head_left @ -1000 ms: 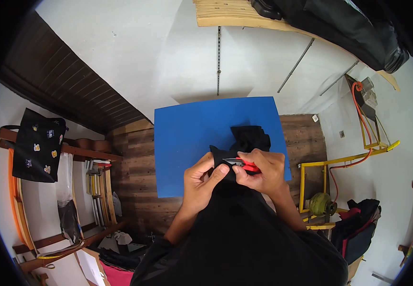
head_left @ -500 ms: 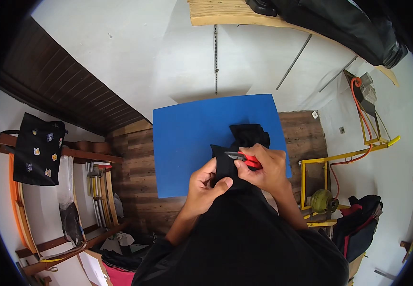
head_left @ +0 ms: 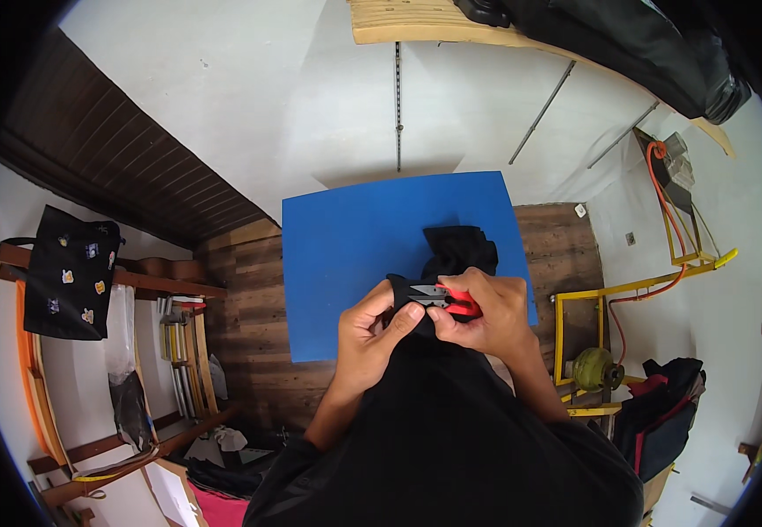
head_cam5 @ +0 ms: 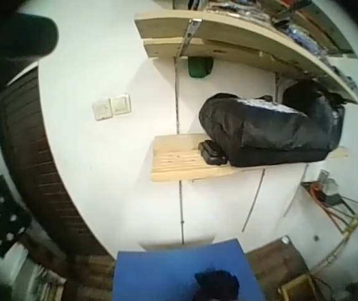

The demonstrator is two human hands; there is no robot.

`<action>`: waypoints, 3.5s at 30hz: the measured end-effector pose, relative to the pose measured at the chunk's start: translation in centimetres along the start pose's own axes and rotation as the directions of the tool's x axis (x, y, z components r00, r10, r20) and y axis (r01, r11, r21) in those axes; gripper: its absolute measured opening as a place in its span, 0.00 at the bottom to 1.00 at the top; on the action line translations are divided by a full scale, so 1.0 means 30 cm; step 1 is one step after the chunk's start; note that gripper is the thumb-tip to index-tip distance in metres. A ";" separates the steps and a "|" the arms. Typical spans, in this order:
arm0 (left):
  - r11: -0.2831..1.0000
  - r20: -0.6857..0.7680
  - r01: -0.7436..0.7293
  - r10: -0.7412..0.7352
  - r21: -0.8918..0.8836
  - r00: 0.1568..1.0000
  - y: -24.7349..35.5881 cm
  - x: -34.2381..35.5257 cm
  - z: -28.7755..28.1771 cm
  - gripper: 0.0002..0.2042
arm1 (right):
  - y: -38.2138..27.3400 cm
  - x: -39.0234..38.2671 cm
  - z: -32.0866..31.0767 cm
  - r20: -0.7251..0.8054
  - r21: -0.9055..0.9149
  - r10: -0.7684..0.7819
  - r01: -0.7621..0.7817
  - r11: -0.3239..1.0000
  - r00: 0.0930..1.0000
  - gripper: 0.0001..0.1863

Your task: Trimming excess material from a black garment using pliers.

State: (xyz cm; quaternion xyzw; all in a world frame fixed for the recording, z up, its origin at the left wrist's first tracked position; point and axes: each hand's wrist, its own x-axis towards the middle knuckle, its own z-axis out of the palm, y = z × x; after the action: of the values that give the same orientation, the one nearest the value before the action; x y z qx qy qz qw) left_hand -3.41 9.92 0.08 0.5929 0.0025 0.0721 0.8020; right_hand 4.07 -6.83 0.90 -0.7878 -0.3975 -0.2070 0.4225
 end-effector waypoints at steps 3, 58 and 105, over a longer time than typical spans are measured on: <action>1.000 0.035 -0.020 0.021 -0.007 0.999 0.009 -0.007 0.006 0.07 | -0.002 0.001 -0.004 -0.028 -0.009 0.003 -0.003 1.000 1.000 0.15; 0.995 0.132 0.084 -0.077 -0.045 0.988 0.028 -0.056 0.005 0.14 | -0.034 -0.028 -0.006 -0.017 -0.054 0.010 -0.011 0.998 1.000 0.15; 0.794 0.100 -0.216 0.194 0.568 0.976 -0.057 -0.013 0.013 0.14 | -0.070 0.017 0.047 0.120 0.242 0.321 -0.341 0.908 0.939 0.11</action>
State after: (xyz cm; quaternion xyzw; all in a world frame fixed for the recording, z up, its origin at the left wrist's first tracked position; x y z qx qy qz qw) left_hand -3.56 9.02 -1.47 0.8053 -0.0548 0.1433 0.5726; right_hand 2.68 -4.76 1.50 -0.7891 -0.2979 -0.0477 0.5351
